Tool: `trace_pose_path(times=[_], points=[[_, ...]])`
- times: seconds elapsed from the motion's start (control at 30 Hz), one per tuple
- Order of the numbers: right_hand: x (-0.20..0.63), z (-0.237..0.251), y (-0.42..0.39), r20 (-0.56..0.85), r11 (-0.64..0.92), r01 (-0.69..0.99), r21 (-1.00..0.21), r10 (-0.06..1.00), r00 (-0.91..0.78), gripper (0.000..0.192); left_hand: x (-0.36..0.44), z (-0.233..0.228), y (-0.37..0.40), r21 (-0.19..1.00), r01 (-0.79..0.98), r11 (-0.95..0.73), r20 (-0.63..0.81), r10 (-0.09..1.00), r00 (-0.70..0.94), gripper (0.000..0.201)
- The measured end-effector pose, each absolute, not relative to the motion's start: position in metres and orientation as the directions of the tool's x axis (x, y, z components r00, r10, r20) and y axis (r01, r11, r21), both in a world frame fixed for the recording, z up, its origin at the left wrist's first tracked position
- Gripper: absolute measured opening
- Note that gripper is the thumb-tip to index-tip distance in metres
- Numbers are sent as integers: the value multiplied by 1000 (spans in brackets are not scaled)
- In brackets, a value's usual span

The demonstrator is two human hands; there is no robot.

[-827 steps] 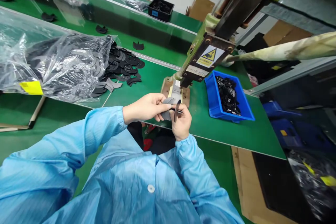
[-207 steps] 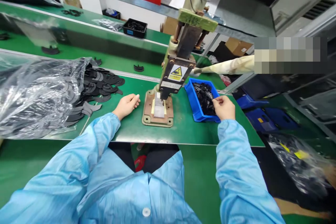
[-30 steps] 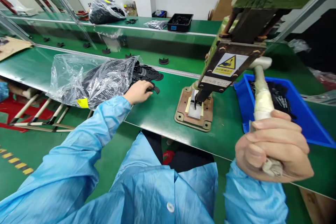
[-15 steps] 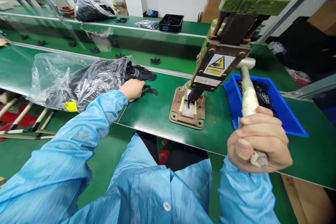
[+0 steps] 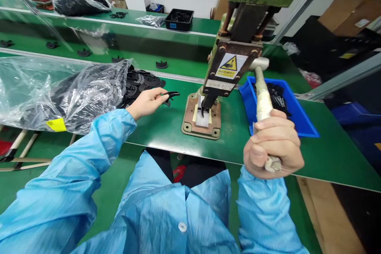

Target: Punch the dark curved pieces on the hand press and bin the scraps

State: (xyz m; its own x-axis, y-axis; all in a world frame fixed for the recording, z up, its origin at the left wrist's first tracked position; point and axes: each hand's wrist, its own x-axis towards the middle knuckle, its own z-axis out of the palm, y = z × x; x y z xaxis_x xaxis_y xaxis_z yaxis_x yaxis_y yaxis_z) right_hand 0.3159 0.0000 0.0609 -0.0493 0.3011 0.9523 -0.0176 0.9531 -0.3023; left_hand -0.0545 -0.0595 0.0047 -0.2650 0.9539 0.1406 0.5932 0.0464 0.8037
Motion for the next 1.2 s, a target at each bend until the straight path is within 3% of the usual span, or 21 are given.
trace_pose_path(times=[0.13, 0.3, 0.37, 0.6, 0.87, 1.2], points=[[316, 61, 0, 952, 953, -13, -301, 300, -57, 32, -31, 4, -51, 952, 299, -60, 97, 989, -109, 61], [315, 61, 1, 957, 958, -18, -288, 286, -52, 33, -4, -14, -25, 982, 184, -52, 85, 981, -173, 42], [314, 61, 1, 960, 961, -12, -276, 275, -43, 36, 5, -20, -13, 990, 143, -5, 30, 984, -175, 43], [315, 61, -1, 959, 961, 33, -275, 276, -64, 41, 28, -24, 14, 993, 81, 91, -83, 991, -104, 19], [312, 61, -1, 961, 962, 27, -271, 272, -41, 46, 33, -16, 19, 984, 136, 115, -99, 988, -120, 21], [308, 60, 1, 964, 965, 1, -264, 264, 14, 48, 26, -12, 33, 935, 179, 307, -306, 951, -35, 30]])
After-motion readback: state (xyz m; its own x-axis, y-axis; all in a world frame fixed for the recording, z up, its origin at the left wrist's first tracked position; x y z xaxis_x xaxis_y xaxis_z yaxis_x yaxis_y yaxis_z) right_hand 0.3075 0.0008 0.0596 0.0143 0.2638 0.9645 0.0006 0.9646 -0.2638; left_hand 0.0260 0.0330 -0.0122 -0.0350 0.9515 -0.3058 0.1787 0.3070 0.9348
